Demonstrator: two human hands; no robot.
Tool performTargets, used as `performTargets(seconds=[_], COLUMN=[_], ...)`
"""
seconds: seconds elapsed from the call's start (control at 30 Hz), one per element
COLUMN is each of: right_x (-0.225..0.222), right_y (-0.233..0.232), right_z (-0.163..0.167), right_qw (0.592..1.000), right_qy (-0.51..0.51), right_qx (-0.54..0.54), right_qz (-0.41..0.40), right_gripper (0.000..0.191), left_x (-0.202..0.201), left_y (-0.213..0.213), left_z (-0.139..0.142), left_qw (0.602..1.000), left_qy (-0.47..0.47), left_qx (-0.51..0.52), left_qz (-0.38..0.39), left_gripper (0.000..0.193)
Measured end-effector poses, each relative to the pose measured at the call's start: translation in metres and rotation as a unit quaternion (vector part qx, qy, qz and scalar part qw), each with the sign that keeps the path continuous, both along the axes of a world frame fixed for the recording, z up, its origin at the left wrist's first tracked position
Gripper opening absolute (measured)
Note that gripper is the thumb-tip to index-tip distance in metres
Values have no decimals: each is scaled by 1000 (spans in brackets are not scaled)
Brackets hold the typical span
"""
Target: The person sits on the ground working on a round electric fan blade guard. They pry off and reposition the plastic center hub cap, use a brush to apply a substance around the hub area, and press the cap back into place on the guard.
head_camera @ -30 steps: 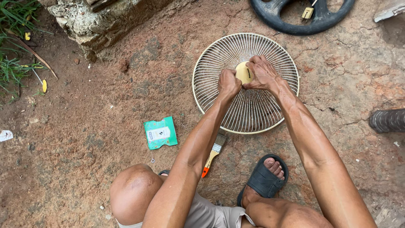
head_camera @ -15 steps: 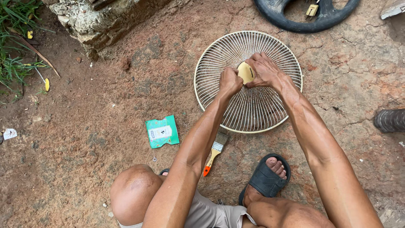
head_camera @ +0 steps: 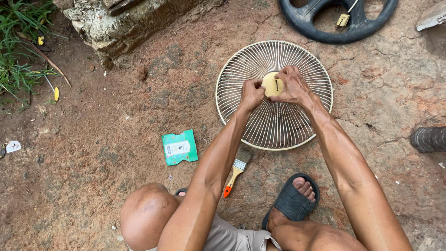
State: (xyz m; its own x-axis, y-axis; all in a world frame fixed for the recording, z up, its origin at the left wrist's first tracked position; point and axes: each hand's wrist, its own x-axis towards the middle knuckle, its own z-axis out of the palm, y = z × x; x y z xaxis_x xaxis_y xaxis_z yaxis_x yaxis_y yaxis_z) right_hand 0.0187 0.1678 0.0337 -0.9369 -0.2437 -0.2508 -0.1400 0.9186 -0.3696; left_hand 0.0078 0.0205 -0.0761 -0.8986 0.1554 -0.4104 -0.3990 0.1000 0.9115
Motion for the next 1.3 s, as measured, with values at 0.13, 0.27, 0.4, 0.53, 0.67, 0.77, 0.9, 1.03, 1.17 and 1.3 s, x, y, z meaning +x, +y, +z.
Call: performTargets(seconds=[0.13,0.27,0.4,0.53,0.67,0.77,0.9,1.03,1.17,1.3], right_x=[0,-6,-11,-12,-10,-7,-7,-7,-8,-5], right_y=[0,10,24,27,23,24,21,18,20,21], right_z=[4,12,23,25,20,18,17,19,24,24], right_qw=[999,962,910,867,850,871,897,911,900,872], right_qy=[34,-93,-170,-247,-230,-221,-200,-192,-195,-195], right_qx=[-29,-198,-274,-350,-383,-337,-289,-237,-266,-335], right_qz=[-9,-162,-259,-255,-280,-281,-270,-277,-286,-298], right_gripper=[75,56,49,60,66,71,75,79,80,81], left_x=[-4,-14,-16,-11,-7,-5,-8,-13,-14,-9], left_y=[4,3,4,3,-2,-2,0,-1,-4,-5], left_z=[-6,-4,5,13,18,19,16,6,-4,-7], left_qw=[999,988,982,985,986,988,987,988,986,986], left_qy=[-40,-67,-105,-103,-94,-91,-92,-64,-48,-75], left_qx=[0,136,151,135,128,119,122,121,132,122], left_qz=[32,43,31,41,43,48,57,76,91,84], left_gripper=[36,27,23,31,32,32,32,31,30,29])
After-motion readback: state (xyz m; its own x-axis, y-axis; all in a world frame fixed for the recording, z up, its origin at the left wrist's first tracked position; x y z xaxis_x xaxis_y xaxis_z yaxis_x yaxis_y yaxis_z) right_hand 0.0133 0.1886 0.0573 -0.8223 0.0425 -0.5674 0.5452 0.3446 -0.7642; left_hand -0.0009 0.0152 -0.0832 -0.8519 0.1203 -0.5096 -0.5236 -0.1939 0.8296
